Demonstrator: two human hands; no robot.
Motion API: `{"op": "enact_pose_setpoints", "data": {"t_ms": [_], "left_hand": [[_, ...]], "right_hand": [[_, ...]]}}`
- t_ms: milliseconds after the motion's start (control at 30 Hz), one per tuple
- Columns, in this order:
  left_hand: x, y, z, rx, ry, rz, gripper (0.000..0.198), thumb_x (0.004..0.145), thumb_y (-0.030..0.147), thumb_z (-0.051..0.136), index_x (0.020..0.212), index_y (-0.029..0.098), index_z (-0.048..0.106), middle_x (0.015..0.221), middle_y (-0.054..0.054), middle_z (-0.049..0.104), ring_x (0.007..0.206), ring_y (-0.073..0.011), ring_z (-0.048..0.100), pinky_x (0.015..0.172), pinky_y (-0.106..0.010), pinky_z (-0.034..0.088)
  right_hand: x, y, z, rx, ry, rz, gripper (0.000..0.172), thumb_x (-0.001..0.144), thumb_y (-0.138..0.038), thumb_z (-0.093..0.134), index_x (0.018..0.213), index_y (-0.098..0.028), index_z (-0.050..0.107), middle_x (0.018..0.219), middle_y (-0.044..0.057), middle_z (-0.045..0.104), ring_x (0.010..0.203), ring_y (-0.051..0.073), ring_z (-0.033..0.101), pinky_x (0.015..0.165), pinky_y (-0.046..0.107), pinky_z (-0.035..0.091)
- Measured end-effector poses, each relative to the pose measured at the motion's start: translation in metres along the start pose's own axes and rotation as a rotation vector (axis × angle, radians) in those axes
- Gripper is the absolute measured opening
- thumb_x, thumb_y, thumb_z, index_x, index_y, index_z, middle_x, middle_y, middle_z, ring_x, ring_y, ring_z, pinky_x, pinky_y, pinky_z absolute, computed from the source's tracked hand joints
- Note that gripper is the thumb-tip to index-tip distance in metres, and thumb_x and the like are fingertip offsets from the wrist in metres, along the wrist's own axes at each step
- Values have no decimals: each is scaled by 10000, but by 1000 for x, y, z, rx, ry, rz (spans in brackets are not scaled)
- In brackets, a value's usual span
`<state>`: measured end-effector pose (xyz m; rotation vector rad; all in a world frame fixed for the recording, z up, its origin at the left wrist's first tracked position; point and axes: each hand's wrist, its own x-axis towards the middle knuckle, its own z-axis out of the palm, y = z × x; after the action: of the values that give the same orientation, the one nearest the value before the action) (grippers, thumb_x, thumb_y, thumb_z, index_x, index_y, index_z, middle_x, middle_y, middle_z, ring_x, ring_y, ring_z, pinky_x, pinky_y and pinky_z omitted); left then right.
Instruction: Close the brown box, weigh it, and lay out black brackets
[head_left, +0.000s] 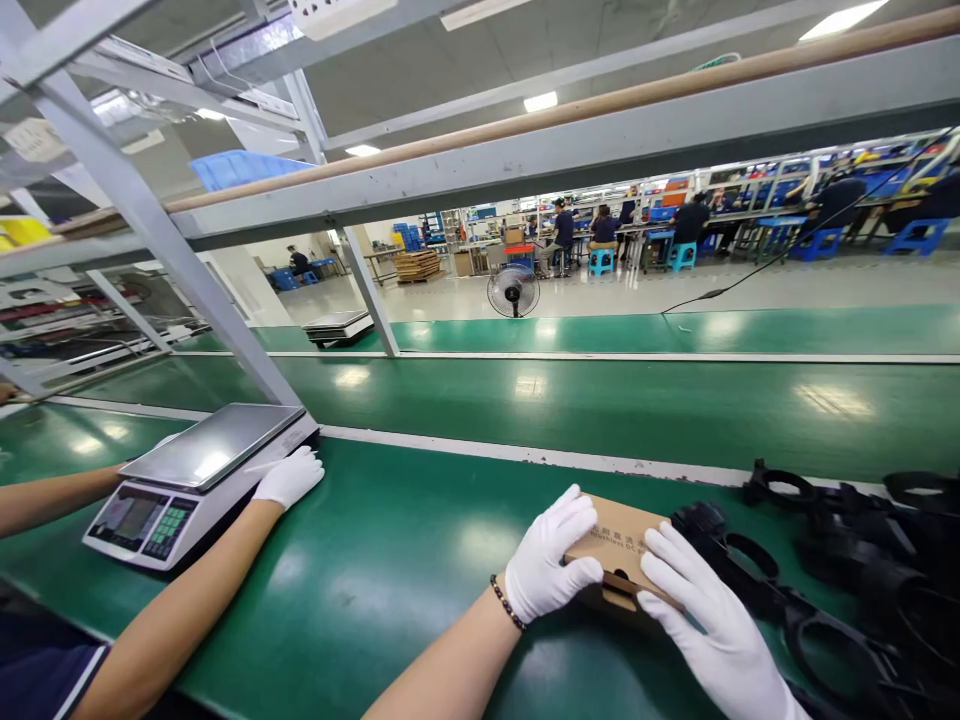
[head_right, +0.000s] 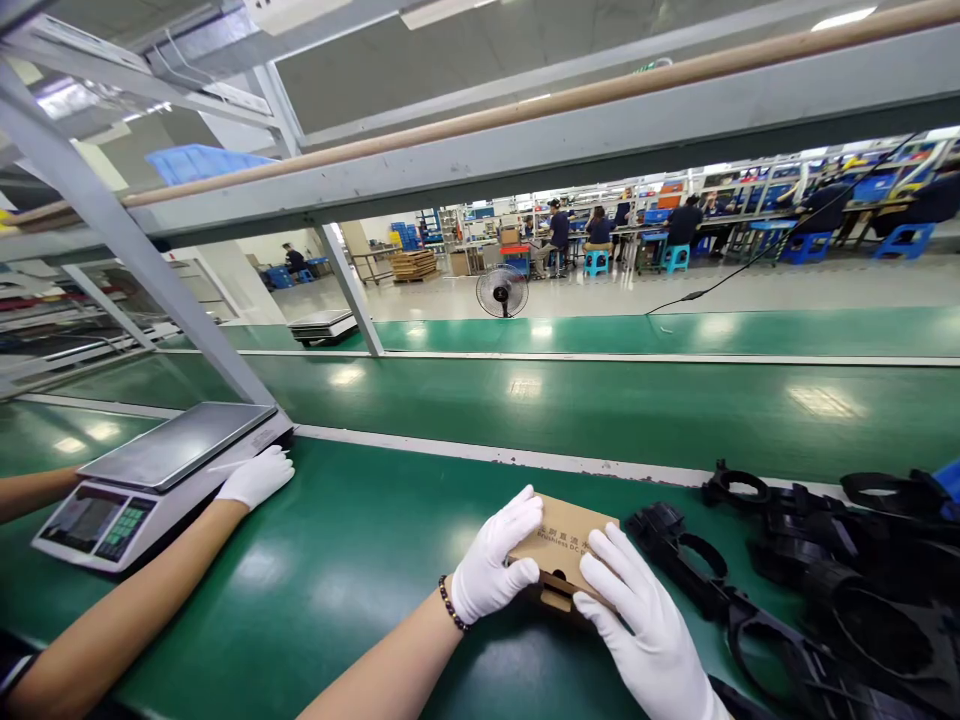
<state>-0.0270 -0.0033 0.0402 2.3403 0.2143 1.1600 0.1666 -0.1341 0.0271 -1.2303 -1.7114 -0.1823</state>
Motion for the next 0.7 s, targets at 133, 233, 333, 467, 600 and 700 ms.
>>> {"op": "enact_pose_setpoints", "data": {"t_ms": [133,233,333,467,600,700], "left_hand": [[-4,-1,3,25,37,-52,604,920,494,424,1453,303,214,1450,-103,397,1374,-274,312,1100,-490,335],[-4,1,2,32,18,3,549,941,444,405,1445,323,224,1436,-76,422,1364,-264,335,1128,-511,283],[-6,4,3,-9,14,-19,427,967,405,321,1381,312,370,1389,-53,479,1359,-251,345,1139,-526,261],[-11,7,13,-87,97,-279,371,967,377,316,1152,261,616,1392,-49,479,1377,-246,309,1142,-480,286],[-13,4,22,-161,98,-411,445,928,395,416,1351,260,442,1541,-51,226,1412,-263,218,1169,-485,209],[-10,2,22,-244,73,-529,634,886,414,477,1451,228,258,1559,-70,153,1426,-261,167,1184,-466,157]], "right_hand": [[-1,-2,3,-10,30,49,432,838,-168,606,1258,-255,558,1348,59,515,1239,258,483,1027,475,425],[-2,-1,2,-4,15,34,379,848,-151,586,1210,-259,591,1354,52,509,1242,251,481,1030,463,426],[-3,1,0,-24,-36,8,374,853,-176,584,1220,-249,578,1350,66,510,1272,269,444,1020,479,433],[-4,5,-4,-101,-103,-62,422,858,-188,578,1272,-249,525,1351,82,505,1304,282,399,1011,496,440],[-2,-2,-6,-211,-99,-165,502,840,-110,568,1314,-246,477,1291,100,547,1263,277,450,1040,568,375],[0,-18,1,-253,-68,-262,530,835,-37,522,1333,-202,449,1240,119,577,1215,252,498,1022,521,411]]}}
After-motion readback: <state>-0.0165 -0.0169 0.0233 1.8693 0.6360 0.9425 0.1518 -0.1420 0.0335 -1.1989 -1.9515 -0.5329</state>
